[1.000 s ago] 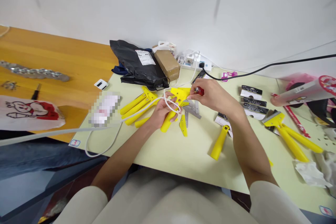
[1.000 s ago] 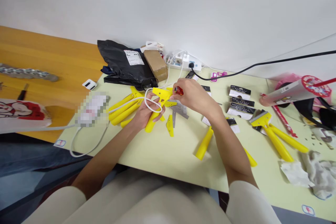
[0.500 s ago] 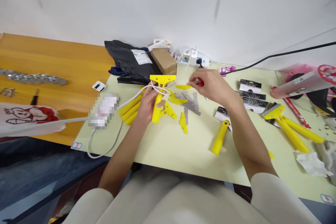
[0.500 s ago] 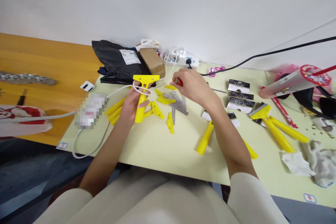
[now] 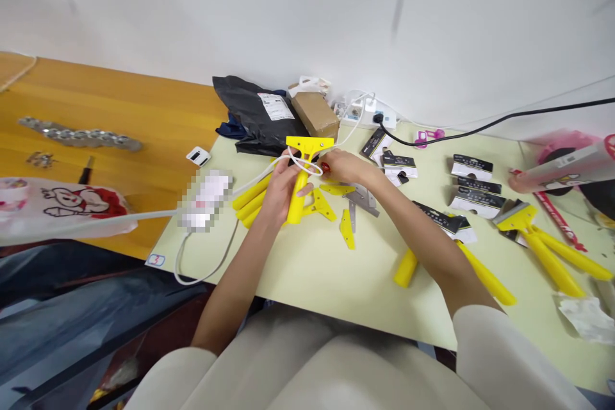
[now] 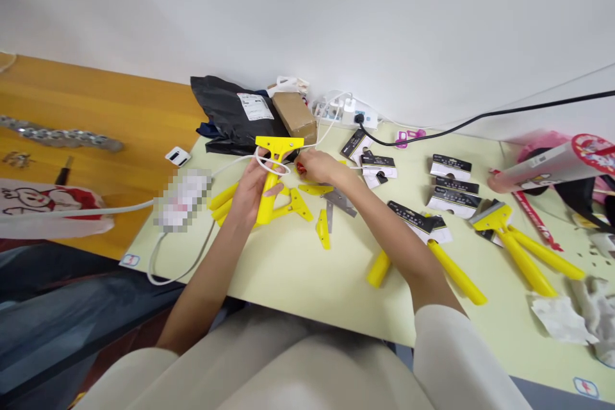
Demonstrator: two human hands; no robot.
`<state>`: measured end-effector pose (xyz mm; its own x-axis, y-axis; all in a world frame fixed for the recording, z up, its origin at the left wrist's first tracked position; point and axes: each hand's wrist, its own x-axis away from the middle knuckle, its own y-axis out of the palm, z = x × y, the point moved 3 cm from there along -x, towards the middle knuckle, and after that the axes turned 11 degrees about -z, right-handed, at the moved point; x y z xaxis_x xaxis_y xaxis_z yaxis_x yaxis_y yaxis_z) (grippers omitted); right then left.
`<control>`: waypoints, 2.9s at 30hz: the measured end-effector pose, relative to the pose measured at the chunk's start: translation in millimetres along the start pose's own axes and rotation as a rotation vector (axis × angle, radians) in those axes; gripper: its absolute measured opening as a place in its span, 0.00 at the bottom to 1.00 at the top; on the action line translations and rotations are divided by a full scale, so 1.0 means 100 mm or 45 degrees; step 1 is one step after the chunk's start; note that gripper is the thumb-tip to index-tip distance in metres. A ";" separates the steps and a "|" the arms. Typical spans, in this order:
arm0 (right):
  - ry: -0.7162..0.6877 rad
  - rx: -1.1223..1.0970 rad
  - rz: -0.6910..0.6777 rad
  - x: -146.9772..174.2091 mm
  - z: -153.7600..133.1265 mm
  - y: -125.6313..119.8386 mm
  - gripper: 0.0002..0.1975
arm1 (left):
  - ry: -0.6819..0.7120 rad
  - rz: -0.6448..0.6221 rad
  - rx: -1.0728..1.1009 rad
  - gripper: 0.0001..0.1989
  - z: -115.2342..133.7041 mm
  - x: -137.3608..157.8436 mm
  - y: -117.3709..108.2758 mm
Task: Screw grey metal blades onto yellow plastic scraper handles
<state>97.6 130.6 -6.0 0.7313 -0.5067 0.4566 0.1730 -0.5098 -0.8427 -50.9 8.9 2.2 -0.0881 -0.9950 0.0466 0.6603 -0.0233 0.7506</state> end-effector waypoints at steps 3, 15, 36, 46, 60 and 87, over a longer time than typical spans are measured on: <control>0.005 0.017 -0.022 0.02 0.02 0.02 0.12 | -0.006 0.011 0.002 0.24 -0.01 0.00 -0.02; -0.025 0.028 0.068 0.55 0.03 -0.13 0.12 | -0.044 0.024 -0.039 0.26 -0.15 -0.04 -0.05; -0.302 -0.196 0.353 1.22 -0.07 -0.38 0.16 | -0.415 -0.301 -0.129 0.26 -0.68 0.13 0.23; -0.054 -0.372 0.369 1.16 -0.03 -0.33 0.02 | -0.396 -0.374 -0.149 0.25 -0.74 0.15 0.19; 0.155 -0.313 0.305 1.25 -0.08 -0.35 0.02 | -0.366 -0.482 -0.309 0.23 -0.73 0.17 0.20; -0.054 -0.375 0.238 1.31 0.05 -0.34 0.10 | -0.472 -0.333 -0.057 0.23 -0.77 0.21 0.25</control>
<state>190.9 84.4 81.2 0.7604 -0.5836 0.2849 -0.1593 -0.5929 -0.7893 21.3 -19.6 -28.5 -0.5116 -0.8536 0.0982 0.6112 -0.2813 0.7398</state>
